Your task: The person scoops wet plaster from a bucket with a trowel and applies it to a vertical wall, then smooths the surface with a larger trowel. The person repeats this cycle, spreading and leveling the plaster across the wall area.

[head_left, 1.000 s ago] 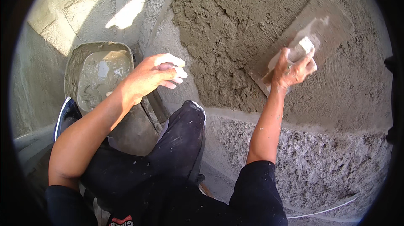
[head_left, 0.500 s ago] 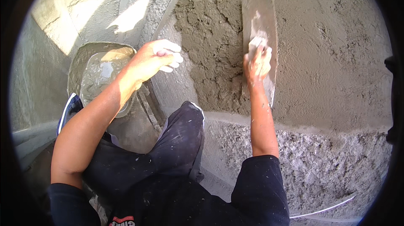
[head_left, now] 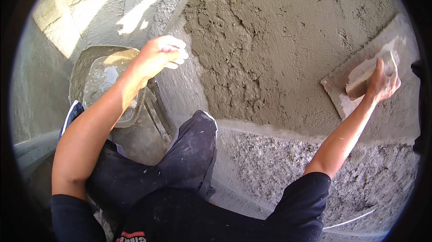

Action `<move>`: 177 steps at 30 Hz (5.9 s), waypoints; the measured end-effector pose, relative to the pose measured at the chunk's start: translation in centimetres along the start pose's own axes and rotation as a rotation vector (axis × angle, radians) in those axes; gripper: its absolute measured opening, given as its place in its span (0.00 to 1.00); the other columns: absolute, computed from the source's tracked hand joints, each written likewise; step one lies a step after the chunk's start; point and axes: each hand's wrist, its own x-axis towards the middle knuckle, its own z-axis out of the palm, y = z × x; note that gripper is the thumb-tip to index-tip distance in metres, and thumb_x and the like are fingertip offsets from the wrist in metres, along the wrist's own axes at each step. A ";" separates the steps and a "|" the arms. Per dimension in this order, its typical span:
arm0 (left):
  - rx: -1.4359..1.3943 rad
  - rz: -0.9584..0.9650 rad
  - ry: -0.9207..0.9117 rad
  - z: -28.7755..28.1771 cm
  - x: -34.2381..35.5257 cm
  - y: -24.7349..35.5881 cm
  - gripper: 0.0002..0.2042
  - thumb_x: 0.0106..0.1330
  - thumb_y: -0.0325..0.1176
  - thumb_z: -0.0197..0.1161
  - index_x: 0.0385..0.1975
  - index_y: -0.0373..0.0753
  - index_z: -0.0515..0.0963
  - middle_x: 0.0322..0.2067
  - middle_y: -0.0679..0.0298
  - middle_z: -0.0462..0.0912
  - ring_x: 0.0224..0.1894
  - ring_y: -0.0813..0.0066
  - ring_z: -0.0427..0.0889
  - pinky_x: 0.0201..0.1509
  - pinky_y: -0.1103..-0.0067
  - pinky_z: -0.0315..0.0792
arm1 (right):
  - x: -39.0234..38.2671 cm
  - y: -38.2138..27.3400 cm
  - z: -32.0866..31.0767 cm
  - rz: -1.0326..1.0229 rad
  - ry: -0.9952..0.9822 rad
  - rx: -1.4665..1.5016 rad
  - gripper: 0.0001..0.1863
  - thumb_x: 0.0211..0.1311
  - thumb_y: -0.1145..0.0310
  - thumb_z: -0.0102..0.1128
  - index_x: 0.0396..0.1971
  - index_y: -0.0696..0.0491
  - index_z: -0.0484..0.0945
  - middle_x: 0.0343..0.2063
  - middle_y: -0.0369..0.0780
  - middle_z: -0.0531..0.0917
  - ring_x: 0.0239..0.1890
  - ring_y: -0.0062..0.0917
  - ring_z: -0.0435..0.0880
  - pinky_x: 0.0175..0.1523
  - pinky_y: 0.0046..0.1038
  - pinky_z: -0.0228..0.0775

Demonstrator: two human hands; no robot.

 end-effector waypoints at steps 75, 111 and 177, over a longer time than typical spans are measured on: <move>-1.203 0.189 -0.070 -15.3 -11.8 7.0 0.34 0.75 0.47 0.53 0.72 0.32 0.52 0.65 0.26 0.57 0.60 0.38 0.74 0.56 0.58 0.82 | -28.5 -53.2 -10.9 1.554 -1.704 2.906 0.17 0.70 0.68 0.59 0.57 0.49 0.73 0.47 0.32 0.79 0.49 0.26 0.77 0.57 0.41 0.68; -0.339 0.559 0.989 -22.0 -14.8 4.0 0.23 0.76 0.49 0.48 0.58 0.36 0.72 0.45 0.56 0.80 0.43 0.62 0.83 0.38 0.68 0.79 | -45.0 -43.4 -13.0 -0.454 -1.621 0.985 0.24 0.57 0.54 0.70 0.46 0.58 0.80 0.40 0.52 0.86 0.44 0.46 0.87 0.50 0.43 0.79; -0.099 0.454 0.638 -11.7 -11.3 10.6 0.13 0.74 0.34 0.52 0.43 0.32 0.80 0.32 0.58 0.85 0.30 0.75 0.85 0.29 0.78 0.80 | -9.0 -44.3 -2.6 -0.098 -0.847 1.526 0.39 0.68 0.40 0.54 0.60 0.63 0.74 0.56 0.58 0.79 0.61 0.50 0.77 0.65 0.44 0.67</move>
